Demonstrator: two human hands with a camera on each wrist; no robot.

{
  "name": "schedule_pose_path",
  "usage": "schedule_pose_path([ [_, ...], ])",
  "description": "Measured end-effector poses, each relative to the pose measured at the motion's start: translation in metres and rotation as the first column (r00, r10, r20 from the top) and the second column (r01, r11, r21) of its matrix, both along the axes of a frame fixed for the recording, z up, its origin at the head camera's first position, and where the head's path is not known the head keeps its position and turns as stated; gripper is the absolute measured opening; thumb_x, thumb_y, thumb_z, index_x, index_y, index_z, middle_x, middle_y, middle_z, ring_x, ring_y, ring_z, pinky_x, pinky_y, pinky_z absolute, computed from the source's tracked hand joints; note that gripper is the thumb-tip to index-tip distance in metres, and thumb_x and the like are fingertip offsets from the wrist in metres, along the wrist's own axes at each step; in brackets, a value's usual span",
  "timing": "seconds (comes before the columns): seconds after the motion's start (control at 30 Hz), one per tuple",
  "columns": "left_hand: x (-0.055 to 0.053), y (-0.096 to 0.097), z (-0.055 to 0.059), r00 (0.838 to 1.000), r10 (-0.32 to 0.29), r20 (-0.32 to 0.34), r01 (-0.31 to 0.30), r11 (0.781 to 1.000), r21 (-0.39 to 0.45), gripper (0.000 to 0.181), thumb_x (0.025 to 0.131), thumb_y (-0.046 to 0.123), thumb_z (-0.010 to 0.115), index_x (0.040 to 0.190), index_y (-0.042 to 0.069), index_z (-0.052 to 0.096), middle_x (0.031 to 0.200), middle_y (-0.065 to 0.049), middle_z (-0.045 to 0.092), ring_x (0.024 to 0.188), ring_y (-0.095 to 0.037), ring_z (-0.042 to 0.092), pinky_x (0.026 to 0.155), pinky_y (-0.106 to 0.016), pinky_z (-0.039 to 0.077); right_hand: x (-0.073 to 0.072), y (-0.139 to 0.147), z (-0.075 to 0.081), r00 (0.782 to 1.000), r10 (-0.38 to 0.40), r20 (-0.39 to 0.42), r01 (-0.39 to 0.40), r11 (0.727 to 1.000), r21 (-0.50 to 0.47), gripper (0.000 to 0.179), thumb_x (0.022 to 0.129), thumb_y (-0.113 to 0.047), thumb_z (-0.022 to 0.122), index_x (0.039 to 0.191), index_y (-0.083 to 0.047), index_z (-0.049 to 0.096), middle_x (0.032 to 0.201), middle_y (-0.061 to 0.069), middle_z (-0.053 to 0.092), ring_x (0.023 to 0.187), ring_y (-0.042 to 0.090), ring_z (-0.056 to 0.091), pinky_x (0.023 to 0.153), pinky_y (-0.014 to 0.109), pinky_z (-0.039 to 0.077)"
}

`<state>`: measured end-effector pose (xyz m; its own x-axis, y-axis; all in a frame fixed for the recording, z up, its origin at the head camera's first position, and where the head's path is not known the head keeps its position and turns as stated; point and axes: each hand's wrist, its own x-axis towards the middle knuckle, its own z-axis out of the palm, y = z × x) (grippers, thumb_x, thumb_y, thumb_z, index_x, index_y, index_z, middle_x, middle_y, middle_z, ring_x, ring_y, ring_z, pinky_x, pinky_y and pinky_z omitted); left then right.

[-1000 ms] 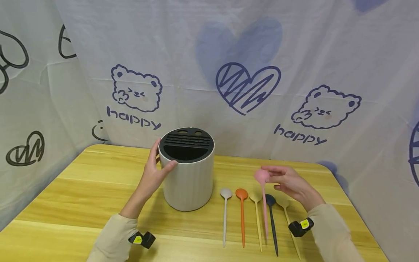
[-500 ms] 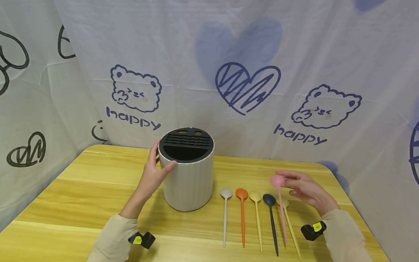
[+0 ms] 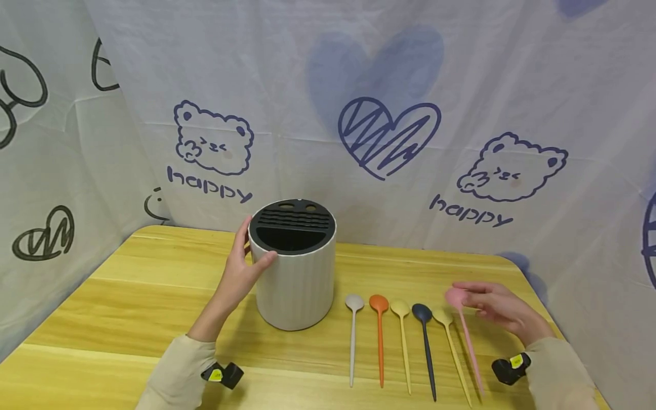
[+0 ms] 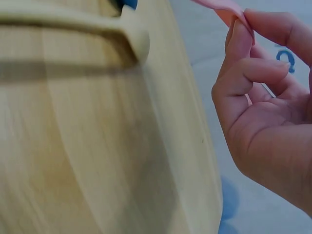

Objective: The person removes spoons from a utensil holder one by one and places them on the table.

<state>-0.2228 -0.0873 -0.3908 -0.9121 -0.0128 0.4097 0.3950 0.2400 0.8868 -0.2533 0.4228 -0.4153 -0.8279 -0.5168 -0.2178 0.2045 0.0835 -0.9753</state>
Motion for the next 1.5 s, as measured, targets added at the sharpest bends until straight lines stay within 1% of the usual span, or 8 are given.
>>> schedule_pose_path([
  [0.2,0.0,0.0,0.0,1.0,0.003,0.004,-0.003,1.0,-0.002,0.092,0.084,0.038,0.065,0.155,0.012,0.014,0.159,-0.008,0.016,0.142,-0.031,0.019,0.112,-0.054,0.023,0.001,0.015,-0.009,1.0,0.025,0.004,-0.025,0.999,0.026,0.038,0.099,-0.001,0.047,0.117,-0.026,0.069,0.114,-0.004,0.066,0.074,0.006,0.054,0.061,0.017,0.046],
  [0.27,0.001,0.0,0.0,1.0,0.004,0.004,-0.004,1.0,-0.001,0.092,0.084,0.038,0.065,0.155,0.012,0.014,0.159,-0.008,0.016,0.142,-0.031,0.019,0.112,-0.055,0.023,-0.001,0.017,-0.012,0.999,0.041,0.02,-0.041,0.999,0.013,0.039,0.099,-0.001,0.045,0.117,-0.026,0.069,0.114,-0.003,0.066,0.077,0.006,0.055,0.062,0.017,0.047],
  [0.43,0.001,0.0,0.0,1.0,0.003,0.0,-0.003,1.0,0.005,0.092,0.084,0.038,0.065,0.155,0.012,0.014,0.159,-0.007,0.016,0.142,-0.03,0.019,0.112,-0.055,0.023,0.0,0.018,-0.016,0.998,0.002,0.058,-0.002,1.0,-0.001,0.038,0.098,0.0,0.048,0.113,-0.026,0.071,0.107,-0.002,0.068,0.069,0.004,0.052,0.058,0.015,0.045],
  [0.67,0.001,0.0,-0.001,1.0,0.003,0.002,-0.003,1.0,0.008,0.092,0.084,0.039,0.066,0.156,0.014,0.014,0.159,-0.007,0.016,0.143,-0.029,0.019,0.112,-0.054,0.023,0.001,0.021,-0.023,0.997,0.01,0.071,-0.009,1.0,-0.015,0.037,0.098,-0.001,0.048,0.112,-0.026,0.072,0.106,-0.003,0.067,0.068,0.004,0.048,0.059,0.017,0.043],
  [0.8,0.0,0.0,0.0,1.0,0.005,-0.004,-0.005,1.0,0.005,0.093,0.083,0.04,0.066,0.156,0.013,0.014,0.159,-0.007,0.016,0.142,-0.029,0.019,0.112,-0.053,0.022,0.001,0.02,-0.026,0.996,-0.026,0.086,0.027,1.0,-0.012,0.035,0.097,0.0,0.049,0.11,-0.023,0.071,0.104,-0.002,0.066,0.068,0.005,0.048,0.059,0.018,0.044],
  [1.03,-0.001,0.002,0.002,1.0,0.0,-0.004,0.0,1.0,0.005,0.092,0.084,0.04,0.065,0.155,0.013,0.014,0.159,-0.007,0.016,0.142,-0.03,0.019,0.112,-0.055,0.023,0.003,0.019,-0.027,0.989,-0.091,0.116,0.086,0.995,0.047,0.026,0.097,-0.005,0.054,0.11,-0.019,0.072,0.103,0.0,0.069,0.07,0.007,0.052,0.06,0.018,0.046],
  [1.27,-0.002,0.001,0.003,1.0,0.001,-0.008,-0.001,1.0,0.0,0.093,0.083,0.041,0.065,0.155,0.013,0.014,0.159,-0.007,0.017,0.142,-0.03,0.02,0.112,-0.055,0.023,0.005,0.02,-0.031,0.985,-0.142,0.102,0.131,0.986,0.106,0.023,0.097,-0.006,0.056,0.113,-0.015,0.071,0.102,-0.001,0.069,0.074,0.007,0.057,0.061,0.019,0.049],
  [1.5,0.001,0.0,0.001,1.0,0.005,0.003,-0.005,1.0,0.0,0.093,0.083,0.041,0.066,0.155,0.013,0.014,0.159,-0.007,0.017,0.142,-0.029,0.02,0.112,-0.053,0.023,0.005,0.021,-0.037,0.978,-0.19,0.089,0.172,0.968,0.182,0.023,0.095,-0.008,0.059,0.116,-0.009,0.07,0.1,-0.001,0.069,0.071,0.007,0.056,0.06,0.019,0.049],
])
